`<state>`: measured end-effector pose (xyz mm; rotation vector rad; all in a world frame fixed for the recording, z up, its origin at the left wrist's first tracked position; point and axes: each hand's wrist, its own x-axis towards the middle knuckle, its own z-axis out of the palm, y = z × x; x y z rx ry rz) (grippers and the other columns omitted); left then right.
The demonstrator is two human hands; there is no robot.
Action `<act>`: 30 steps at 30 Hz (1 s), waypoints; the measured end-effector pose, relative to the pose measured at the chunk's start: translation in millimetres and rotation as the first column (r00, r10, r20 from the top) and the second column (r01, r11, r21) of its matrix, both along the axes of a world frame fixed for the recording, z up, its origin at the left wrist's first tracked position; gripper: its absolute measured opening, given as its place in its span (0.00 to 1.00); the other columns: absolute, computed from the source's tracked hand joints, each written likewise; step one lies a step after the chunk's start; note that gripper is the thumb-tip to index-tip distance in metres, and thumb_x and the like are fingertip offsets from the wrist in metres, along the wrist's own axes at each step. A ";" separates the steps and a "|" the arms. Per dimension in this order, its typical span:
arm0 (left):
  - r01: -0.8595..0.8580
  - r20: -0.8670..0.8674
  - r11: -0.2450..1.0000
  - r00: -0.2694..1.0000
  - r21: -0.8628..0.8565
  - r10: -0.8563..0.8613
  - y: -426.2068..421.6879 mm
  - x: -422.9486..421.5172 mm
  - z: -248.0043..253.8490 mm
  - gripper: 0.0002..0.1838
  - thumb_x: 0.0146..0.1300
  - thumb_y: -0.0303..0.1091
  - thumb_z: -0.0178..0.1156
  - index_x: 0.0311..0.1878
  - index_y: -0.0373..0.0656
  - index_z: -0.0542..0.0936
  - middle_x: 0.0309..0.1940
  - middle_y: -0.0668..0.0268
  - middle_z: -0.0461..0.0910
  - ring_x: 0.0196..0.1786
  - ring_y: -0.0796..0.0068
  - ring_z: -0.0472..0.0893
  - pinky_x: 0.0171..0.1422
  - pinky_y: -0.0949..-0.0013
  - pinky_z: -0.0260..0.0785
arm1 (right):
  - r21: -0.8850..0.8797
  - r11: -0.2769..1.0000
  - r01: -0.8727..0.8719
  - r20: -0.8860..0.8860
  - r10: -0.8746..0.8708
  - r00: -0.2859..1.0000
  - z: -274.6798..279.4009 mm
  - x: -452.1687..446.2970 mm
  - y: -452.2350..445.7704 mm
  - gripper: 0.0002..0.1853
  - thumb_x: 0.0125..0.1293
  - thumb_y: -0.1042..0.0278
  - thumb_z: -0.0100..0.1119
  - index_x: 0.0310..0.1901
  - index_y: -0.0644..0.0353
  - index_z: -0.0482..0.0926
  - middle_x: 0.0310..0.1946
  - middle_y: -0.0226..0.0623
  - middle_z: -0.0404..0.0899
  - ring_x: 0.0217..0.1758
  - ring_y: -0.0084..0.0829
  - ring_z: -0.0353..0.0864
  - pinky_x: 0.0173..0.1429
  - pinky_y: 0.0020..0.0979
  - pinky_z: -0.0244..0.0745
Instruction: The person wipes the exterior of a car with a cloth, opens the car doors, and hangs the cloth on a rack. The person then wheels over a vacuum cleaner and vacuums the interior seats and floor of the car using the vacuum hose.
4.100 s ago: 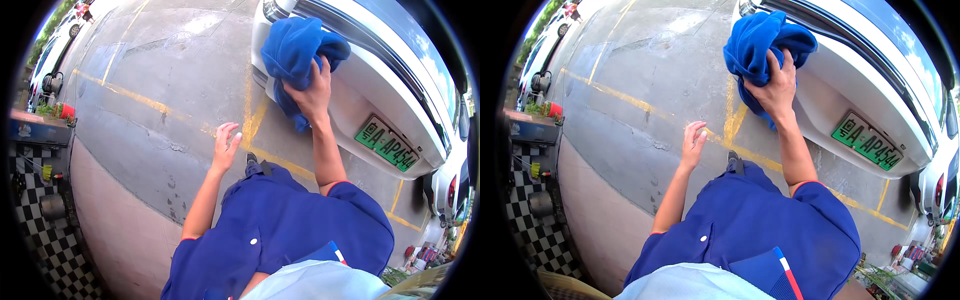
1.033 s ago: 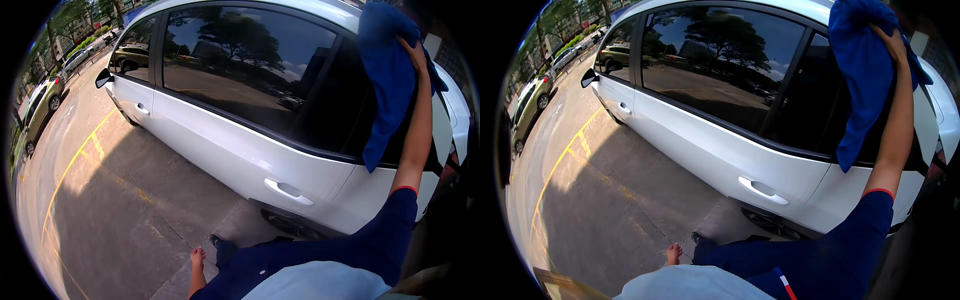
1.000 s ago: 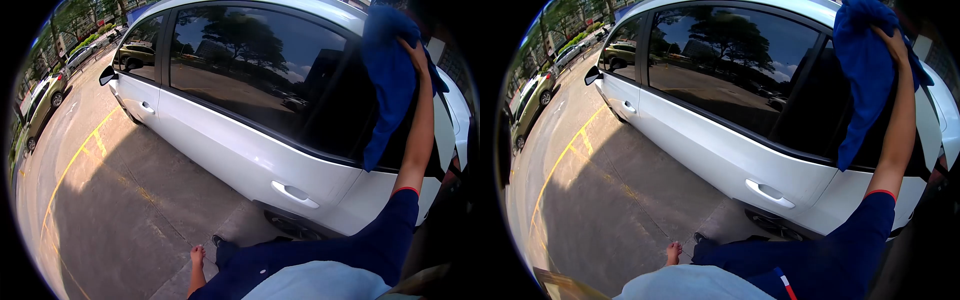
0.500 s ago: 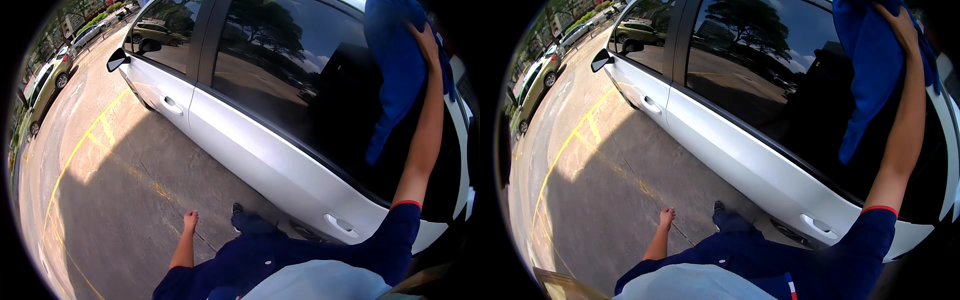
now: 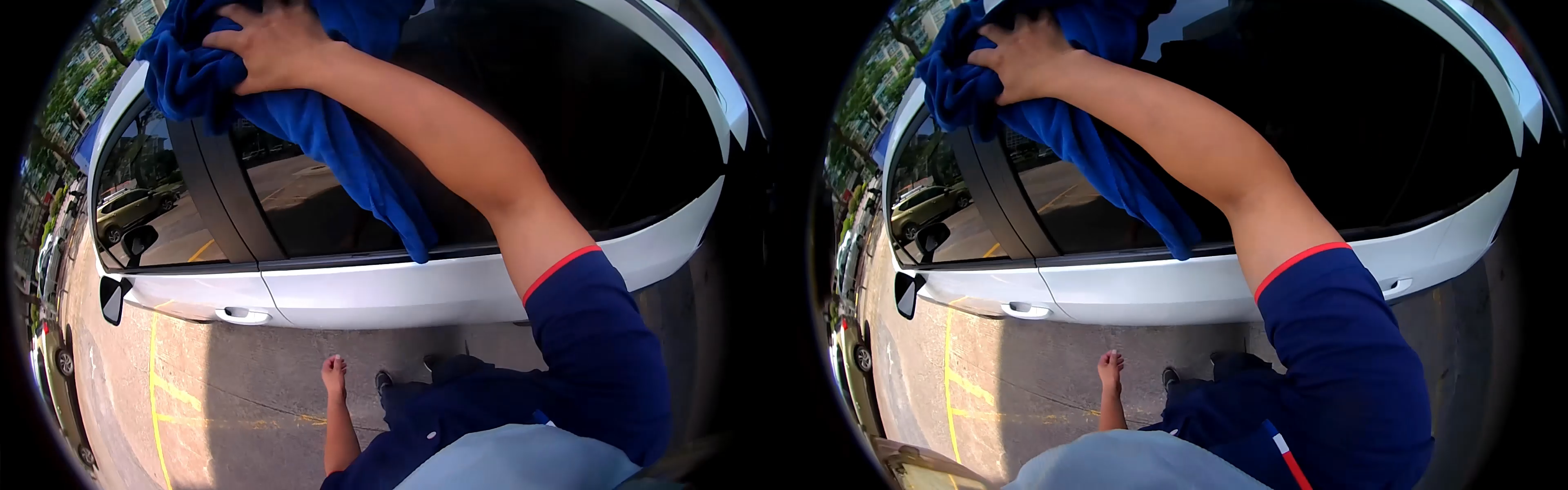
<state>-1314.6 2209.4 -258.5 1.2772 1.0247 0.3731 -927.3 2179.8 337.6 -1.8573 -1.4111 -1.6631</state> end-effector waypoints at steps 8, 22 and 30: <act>0.276 -0.246 0.939 0.914 -0.204 -0.322 97.4 -48.8 -51.5 0.09 0.70 0.37 0.56 0.40 0.42 0.74 0.28 0.65 0.77 0.26 0.75 0.76 0.27 0.71 0.67 | -0.025 0.996 0.085 -0.433 -0.087 0.897 1.4 97.3 -220.0 0.20 0.59 0.56 0.66 0.44 0.64 0.81 0.34 0.44 0.84 0.37 0.36 0.85 0.44 0.32 0.80; -0.307 -0.633 0.876 0.774 -0.372 0.002 15.5 -258.5 -56.9 0.10 0.64 0.34 0.56 0.42 0.38 0.75 0.31 0.60 0.79 0.26 0.67 0.78 0.25 0.64 0.71 | 0.327 0.458 0.826 -0.592 -0.582 0.557 -148.2 110.8 -541.6 0.19 0.61 0.56 0.65 0.46 0.63 0.80 0.39 0.44 0.83 0.40 0.37 0.85 0.45 0.33 0.81; -0.120 -0.336 0.933 0.942 -0.341 -0.002 -4.0 -161.8 -5.5 0.12 0.66 0.39 0.59 0.41 0.40 0.77 0.32 0.64 0.80 0.31 0.75 0.80 0.32 0.73 0.72 | 0.076 0.807 0.586 -0.589 -0.437 0.679 -279.7 -7.0 -358.6 0.19 0.62 0.56 0.64 0.47 0.63 0.80 0.41 0.44 0.82 0.41 0.37 0.85 0.45 0.33 0.82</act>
